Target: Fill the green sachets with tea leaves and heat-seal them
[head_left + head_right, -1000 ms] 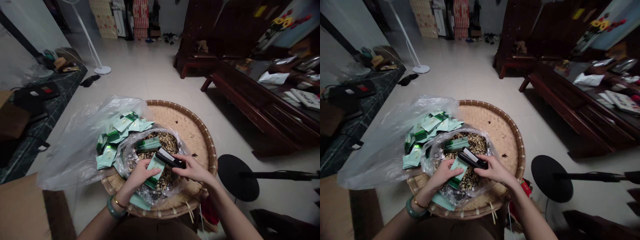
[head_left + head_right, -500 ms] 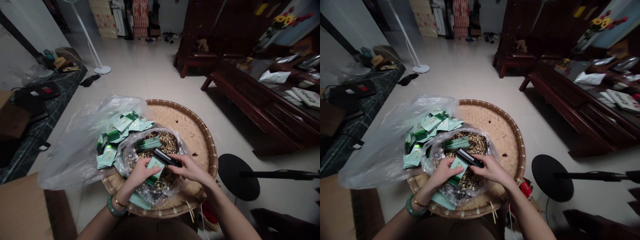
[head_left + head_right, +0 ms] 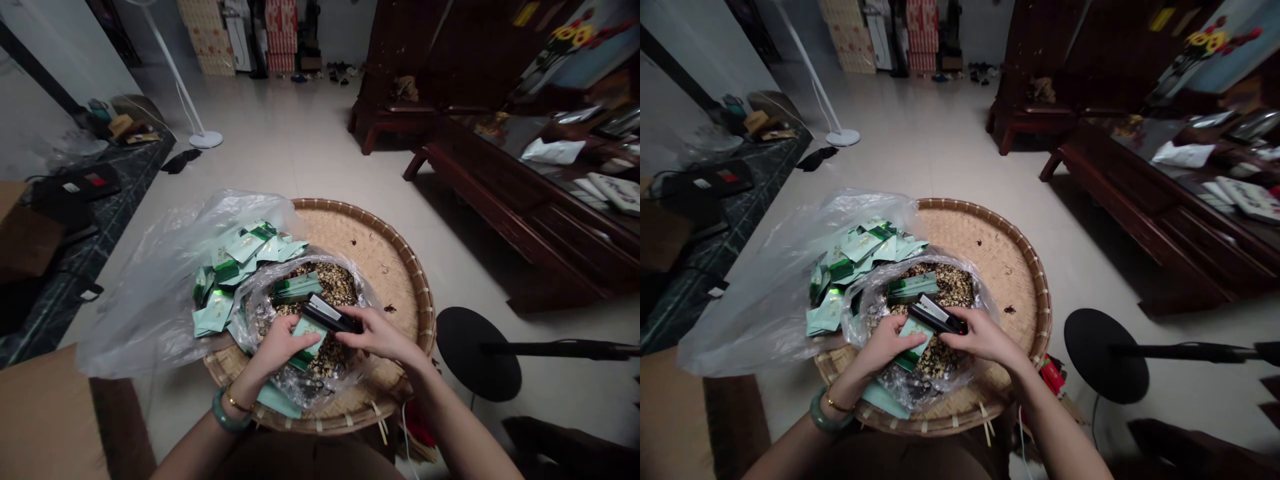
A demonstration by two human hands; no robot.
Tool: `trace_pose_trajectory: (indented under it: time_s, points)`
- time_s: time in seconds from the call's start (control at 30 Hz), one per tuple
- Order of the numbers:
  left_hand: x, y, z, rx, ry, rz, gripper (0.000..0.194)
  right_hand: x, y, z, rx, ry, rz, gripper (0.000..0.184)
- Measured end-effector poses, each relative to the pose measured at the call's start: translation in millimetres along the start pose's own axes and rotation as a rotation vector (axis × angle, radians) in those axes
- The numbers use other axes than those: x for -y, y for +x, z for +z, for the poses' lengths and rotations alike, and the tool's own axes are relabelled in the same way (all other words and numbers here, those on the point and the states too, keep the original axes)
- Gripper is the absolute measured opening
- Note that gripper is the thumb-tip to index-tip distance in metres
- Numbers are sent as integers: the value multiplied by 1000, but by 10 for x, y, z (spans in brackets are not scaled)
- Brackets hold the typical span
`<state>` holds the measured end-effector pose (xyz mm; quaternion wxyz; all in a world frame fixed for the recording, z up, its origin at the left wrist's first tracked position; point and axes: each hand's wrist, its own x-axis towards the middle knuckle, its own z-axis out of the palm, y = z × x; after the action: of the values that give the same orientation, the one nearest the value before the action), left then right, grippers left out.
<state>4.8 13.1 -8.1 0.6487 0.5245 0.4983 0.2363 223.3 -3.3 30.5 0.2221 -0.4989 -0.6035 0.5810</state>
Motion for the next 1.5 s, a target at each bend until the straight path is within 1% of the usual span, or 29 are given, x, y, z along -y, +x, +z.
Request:
trace_pose_trajectory:
  time_s: [0.1,0.23,0.33,0.4,0.47,0.53,0.63,0.87,1.0,1.07,1.13,1.17,1.23,1.3,1.37,1.43,1.5]
  points:
    - [-41,-12,13,8,24,0,31,34,-1,31,40,2,-23,25]
    - [-66,-14,34,34,5,-15,33,-9,-17,-8,74,61,17,28]
    - [-68,-8,57,30,15,-28,33,-72,-40,-75,42,104,69,37]
    - [-76,-6,80,24,33,-31,34,-96,-60,-109,10,73,39,40]
    - [-91,-6,113,13,63,-31,34,-102,-82,-121,23,20,-30,34]
    - [-113,-7,151,-2,98,-21,33,-102,-104,-119,64,-6,-74,26]
    - [-151,-10,213,1,127,-4,32,-118,-138,-129,106,25,-72,24]
    - [-228,-24,337,3,121,-4,31,-165,-232,-205,86,72,-84,21]
    - [-207,-14,386,15,105,-12,30,-218,-297,-211,88,130,-34,22]
    - [-184,-5,389,40,96,-17,31,-292,-310,-233,47,169,6,30]
    - [-166,3,363,56,71,-6,34,-390,-302,-265,-69,136,17,38]
    - [-161,5,337,52,57,9,36,-443,-290,-280,-139,70,4,40]
    - [-158,4,267,15,35,52,40,-542,-258,-290,-258,-152,-44,37]
    - [-156,-4,191,-31,11,83,44,-607,-225,-263,-311,-394,-49,34]
    - [-149,-15,134,-60,-24,88,47,-609,-198,-194,-366,-550,-9,38]
    - [-134,-26,113,-66,-53,85,48,-535,-162,-84,-458,-558,-21,41]
    - [-113,-32,124,-65,-67,99,48,-409,-93,60,-536,-394,-104,39]
